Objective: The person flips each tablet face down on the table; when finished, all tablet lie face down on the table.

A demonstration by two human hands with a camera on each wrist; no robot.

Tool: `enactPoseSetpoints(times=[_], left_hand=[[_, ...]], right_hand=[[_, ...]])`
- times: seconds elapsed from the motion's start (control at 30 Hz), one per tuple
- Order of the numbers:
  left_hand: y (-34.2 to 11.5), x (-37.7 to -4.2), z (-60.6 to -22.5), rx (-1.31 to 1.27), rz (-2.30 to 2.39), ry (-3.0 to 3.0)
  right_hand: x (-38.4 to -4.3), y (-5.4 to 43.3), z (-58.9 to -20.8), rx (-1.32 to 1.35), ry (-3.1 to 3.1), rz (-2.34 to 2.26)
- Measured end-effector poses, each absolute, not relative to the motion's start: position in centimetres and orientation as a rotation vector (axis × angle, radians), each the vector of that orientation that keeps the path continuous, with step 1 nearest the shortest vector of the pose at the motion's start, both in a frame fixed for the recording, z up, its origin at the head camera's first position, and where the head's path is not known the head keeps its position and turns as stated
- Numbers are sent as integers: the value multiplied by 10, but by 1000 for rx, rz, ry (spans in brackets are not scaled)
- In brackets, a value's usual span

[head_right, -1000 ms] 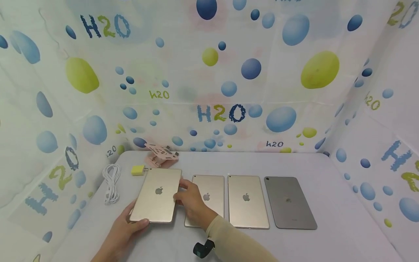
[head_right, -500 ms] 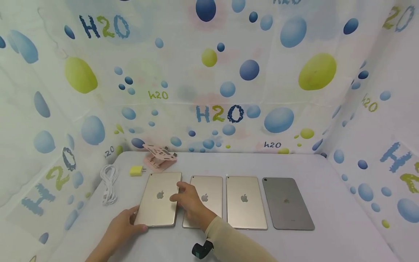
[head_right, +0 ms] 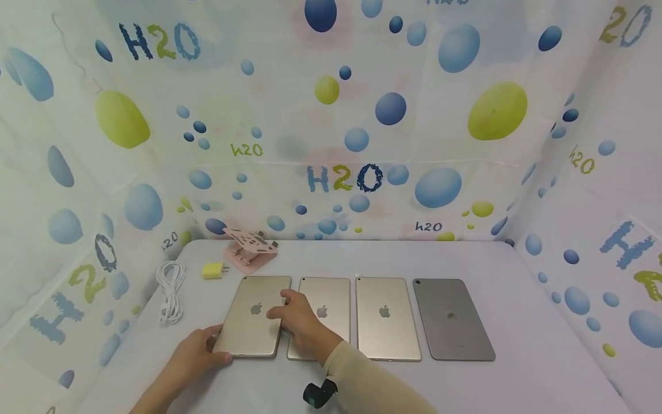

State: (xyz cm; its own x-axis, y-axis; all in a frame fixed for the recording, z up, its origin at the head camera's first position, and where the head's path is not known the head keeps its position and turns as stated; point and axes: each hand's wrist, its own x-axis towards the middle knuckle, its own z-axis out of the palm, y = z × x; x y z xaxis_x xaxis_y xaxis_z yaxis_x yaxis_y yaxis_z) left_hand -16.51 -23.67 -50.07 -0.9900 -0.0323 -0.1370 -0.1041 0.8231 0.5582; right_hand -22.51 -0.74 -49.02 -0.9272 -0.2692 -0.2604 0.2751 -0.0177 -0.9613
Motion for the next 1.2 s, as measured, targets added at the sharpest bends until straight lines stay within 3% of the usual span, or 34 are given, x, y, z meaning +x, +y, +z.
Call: enactPoseSetpoints(times=[0.93, 1.2], left_hand=[[-239, -164, -498, -111, 876, 2855], [-236, -163, -470, 28, 765, 3132]], right_hand=[[-214, -5, -493, -32, 1804, -2032], [-208, 41, -479, -205, 1991, -1917]])
